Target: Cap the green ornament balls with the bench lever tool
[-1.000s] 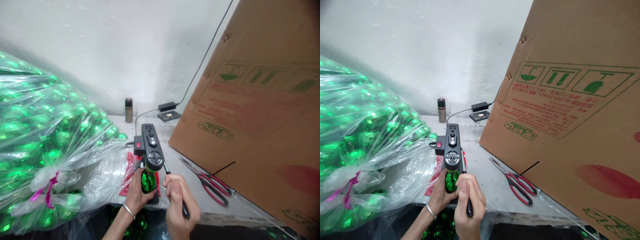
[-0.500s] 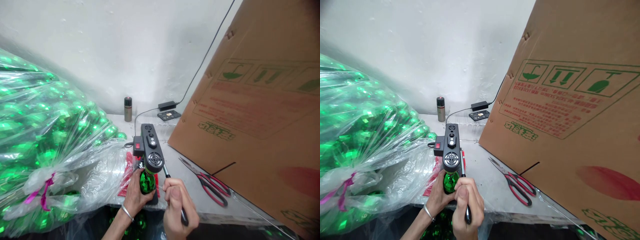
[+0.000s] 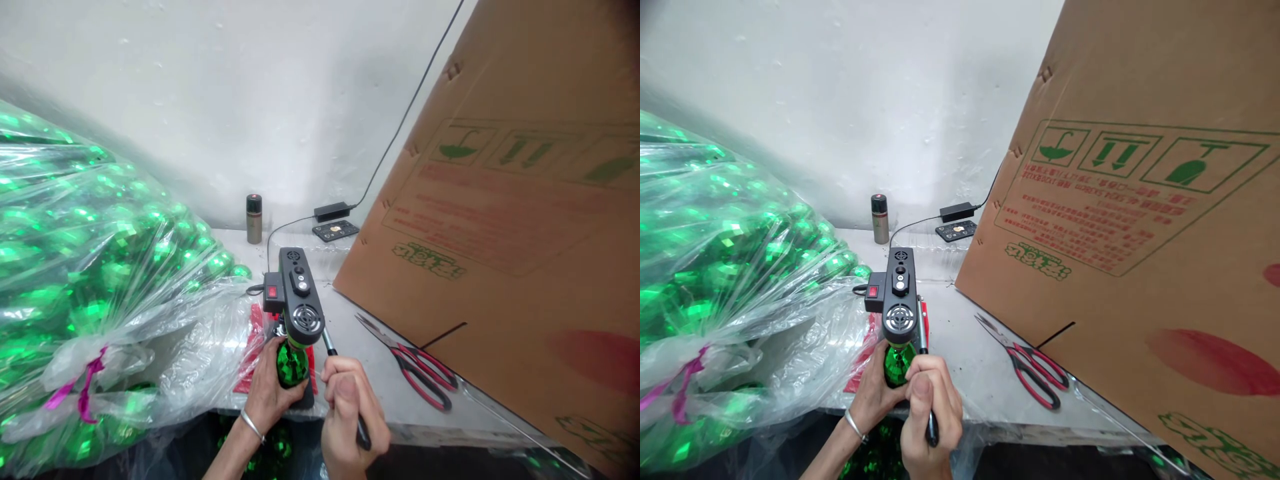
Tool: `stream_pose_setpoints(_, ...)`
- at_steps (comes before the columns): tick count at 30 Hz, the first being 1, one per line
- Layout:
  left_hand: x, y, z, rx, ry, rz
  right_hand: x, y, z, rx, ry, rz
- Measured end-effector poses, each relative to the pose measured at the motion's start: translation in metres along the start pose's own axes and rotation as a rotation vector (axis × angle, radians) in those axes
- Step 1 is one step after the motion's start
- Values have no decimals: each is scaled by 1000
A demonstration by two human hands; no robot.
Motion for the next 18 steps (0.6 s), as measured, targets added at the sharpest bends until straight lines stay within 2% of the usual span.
stream_pose_setpoints(8,0,1,-1,19,-51,-12,-3,1,-6,16,-42,12)
stream_pose_setpoints(18,-1,-1,3,26,-65,6,2,-1,2,16,-50,-23)
Point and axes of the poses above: each hand's wrist, its own x-axis away from the middle knuckle, its own y-axis out of the palm, z = x × y, the point moved 10 cm from there along -x, towards the middle knuckle, and after that the axes turned 3 degrees about y, right-handed, at the moved point
